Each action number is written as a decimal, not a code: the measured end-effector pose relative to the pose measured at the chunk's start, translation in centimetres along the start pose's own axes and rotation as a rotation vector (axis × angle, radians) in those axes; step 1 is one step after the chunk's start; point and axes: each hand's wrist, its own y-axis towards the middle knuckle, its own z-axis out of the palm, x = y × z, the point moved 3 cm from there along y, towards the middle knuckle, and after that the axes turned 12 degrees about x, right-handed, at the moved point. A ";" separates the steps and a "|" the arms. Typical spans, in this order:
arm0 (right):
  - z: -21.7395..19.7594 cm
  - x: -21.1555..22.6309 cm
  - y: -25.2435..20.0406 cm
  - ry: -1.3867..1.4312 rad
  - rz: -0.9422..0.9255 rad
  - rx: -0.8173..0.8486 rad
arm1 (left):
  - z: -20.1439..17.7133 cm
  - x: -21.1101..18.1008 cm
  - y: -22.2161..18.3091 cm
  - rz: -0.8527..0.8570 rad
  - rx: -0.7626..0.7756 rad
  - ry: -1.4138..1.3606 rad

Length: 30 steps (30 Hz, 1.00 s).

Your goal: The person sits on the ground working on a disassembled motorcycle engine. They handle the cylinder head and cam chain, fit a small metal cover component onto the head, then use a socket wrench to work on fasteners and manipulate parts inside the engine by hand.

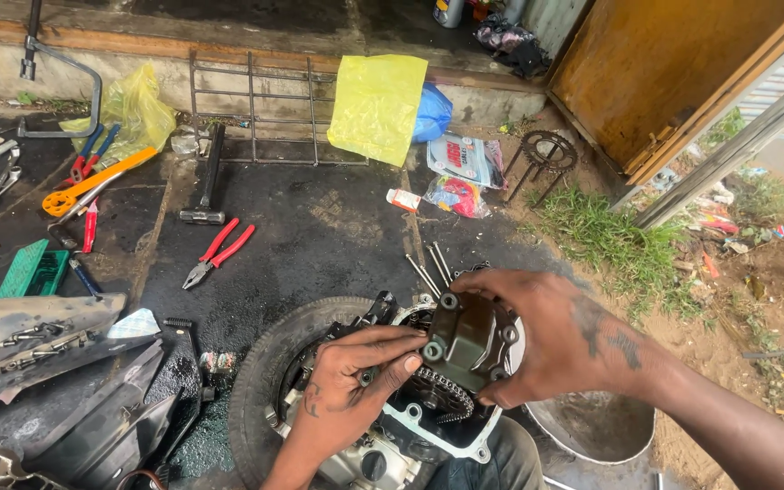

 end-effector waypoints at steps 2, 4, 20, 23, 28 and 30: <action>-0.3 0.1 0.1 0.016 -0.027 -0.052 | 0.1 0.1 -0.1 0.051 0.005 -0.018; 0.0 -2.4 0.1 -0.008 -0.188 -0.039 | -0.1 -0.5 0.0 0.024 0.004 -0.019; 0.9 -2.7 1.6 -0.031 -0.356 0.392 | -0.4 0.4 0.4 -0.030 -0.019 0.001; 0.7 -2.9 1.4 -0.040 -0.389 0.317 | -0.3 1.1 0.3 -0.024 -0.023 -0.016; -0.3 -4.1 1.1 -0.012 -0.327 0.196 | -0.3 1.4 0.3 -0.013 -0.023 -0.064; -0.5 -4.5 1.1 0.067 -0.237 0.219 | -0.3 1.4 0.4 -0.029 -0.025 -0.077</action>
